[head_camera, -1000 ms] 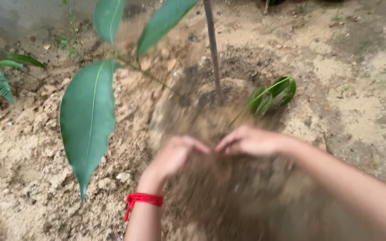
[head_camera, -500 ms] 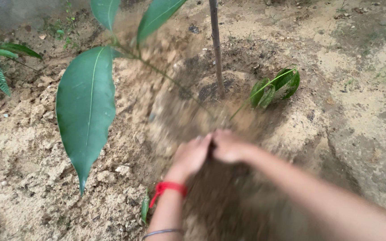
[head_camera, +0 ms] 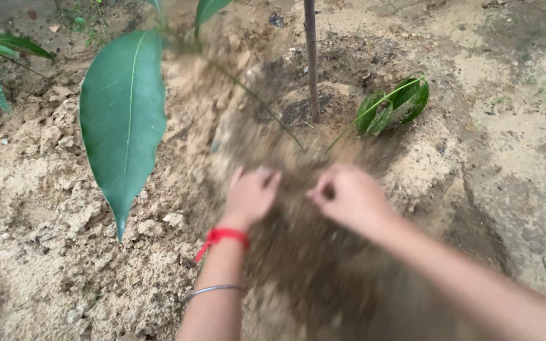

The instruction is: The person packs sandy soil around the base of a small tree sapling by hand and then pours water on the soil from a small metal cup.

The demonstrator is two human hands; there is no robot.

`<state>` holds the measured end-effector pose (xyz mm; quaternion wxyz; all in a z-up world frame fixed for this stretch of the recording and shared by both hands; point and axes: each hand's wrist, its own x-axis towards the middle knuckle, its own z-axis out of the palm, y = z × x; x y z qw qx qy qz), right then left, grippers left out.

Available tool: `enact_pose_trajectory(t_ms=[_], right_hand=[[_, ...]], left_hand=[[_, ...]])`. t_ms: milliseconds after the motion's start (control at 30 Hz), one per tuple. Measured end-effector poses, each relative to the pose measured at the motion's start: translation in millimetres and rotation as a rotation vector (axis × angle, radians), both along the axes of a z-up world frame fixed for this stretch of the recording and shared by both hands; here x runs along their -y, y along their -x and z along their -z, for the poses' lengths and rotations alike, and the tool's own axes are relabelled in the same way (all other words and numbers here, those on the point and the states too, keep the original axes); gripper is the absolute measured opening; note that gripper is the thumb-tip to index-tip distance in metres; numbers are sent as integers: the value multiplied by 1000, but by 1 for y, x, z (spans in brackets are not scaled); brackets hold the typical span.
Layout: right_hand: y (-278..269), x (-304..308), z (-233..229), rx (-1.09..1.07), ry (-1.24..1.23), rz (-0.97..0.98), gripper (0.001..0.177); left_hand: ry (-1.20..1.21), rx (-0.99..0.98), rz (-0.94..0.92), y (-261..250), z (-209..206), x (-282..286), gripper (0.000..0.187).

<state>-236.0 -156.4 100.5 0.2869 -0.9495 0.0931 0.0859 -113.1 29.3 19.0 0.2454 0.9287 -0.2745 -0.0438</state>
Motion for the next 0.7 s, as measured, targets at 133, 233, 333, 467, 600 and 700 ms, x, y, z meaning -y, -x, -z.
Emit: enact_pose_trajectory(t_ms=[133, 233, 333, 467, 600, 700], right_hand=[[1, 2, 7, -167, 126, -28, 22], [1, 8, 29, 55, 32, -163, 27], [-17, 34, 42, 177, -271, -268, 27], [-42, 60, 29, -438, 69, 41, 34], [-55, 66, 19, -534, 438, -204, 56], [-62, 54, 20, -611, 323, -276, 58]], left_hand=[[-288, 167, -47, 17, 0, 14, 46], [-381, 116, -64, 15, -10, 18, 47], [-430, 108, -59, 16, -16, 19, 49], [-448, 117, -53, 17, -17, 20, 50], [-485, 103, -60, 17, -17, 22, 51], [-478, 89, -56, 16, -17, 22, 49]])
